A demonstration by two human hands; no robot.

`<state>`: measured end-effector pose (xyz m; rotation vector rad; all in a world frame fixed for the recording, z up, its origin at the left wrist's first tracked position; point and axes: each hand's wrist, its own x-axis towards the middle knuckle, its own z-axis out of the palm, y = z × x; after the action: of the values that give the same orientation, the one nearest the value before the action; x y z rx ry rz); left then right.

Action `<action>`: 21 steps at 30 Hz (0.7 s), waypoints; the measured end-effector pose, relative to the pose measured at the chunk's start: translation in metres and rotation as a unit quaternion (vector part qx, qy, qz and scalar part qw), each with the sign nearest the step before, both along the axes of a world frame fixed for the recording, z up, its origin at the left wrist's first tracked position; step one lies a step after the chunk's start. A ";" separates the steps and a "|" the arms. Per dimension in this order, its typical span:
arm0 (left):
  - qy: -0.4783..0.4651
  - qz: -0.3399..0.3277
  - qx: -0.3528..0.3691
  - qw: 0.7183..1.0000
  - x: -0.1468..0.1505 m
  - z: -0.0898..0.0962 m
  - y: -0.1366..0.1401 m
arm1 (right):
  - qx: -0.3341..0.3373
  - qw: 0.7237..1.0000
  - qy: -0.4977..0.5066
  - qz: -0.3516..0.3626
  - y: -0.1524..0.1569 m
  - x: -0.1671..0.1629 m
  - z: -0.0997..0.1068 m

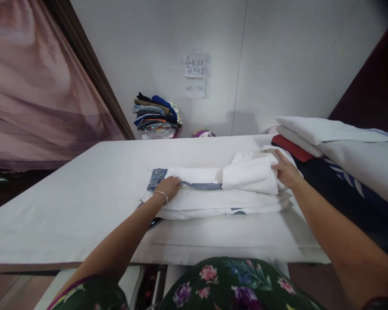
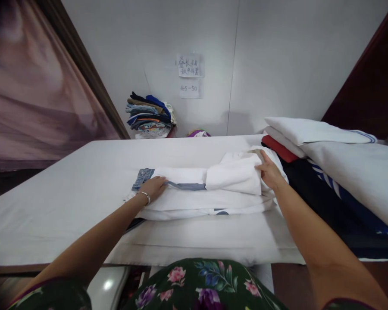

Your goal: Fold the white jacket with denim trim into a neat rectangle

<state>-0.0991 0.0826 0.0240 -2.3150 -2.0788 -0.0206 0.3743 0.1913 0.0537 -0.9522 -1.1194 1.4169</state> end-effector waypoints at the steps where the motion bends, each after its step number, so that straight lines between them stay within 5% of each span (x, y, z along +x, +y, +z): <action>1: 0.013 -0.015 -0.016 1.000 0.000 -0.002 -0.002 | -0.004 1.000 0.013 -0.009 0.003 -0.001 0.002; 8: -0.039 0.003 -0.043 0.998 0.014 0.002 -0.011 | -0.185 0.982 0.022 0.036 0.003 -0.003 -0.014; 13: -0.081 -0.100 -0.054 0.990 0.063 -0.002 -0.002 | -0.174 0.973 -0.049 0.141 0.020 -0.011 -0.019; 17: -0.076 -0.173 -0.088 0.978 0.095 -0.017 0.015 | -0.189 0.968 -0.106 0.130 0.042 -0.024 0.003; 21: -0.084 -0.118 -0.072 0.987 0.105 -0.013 0.049 | -0.104 0.991 -0.020 0.077 0.065 -0.038 0.054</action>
<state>0.0056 0.1315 0.0113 -2.7235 -1.9194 -0.0771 0.3364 0.2563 0.1073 -1.0621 -1.1103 1.6716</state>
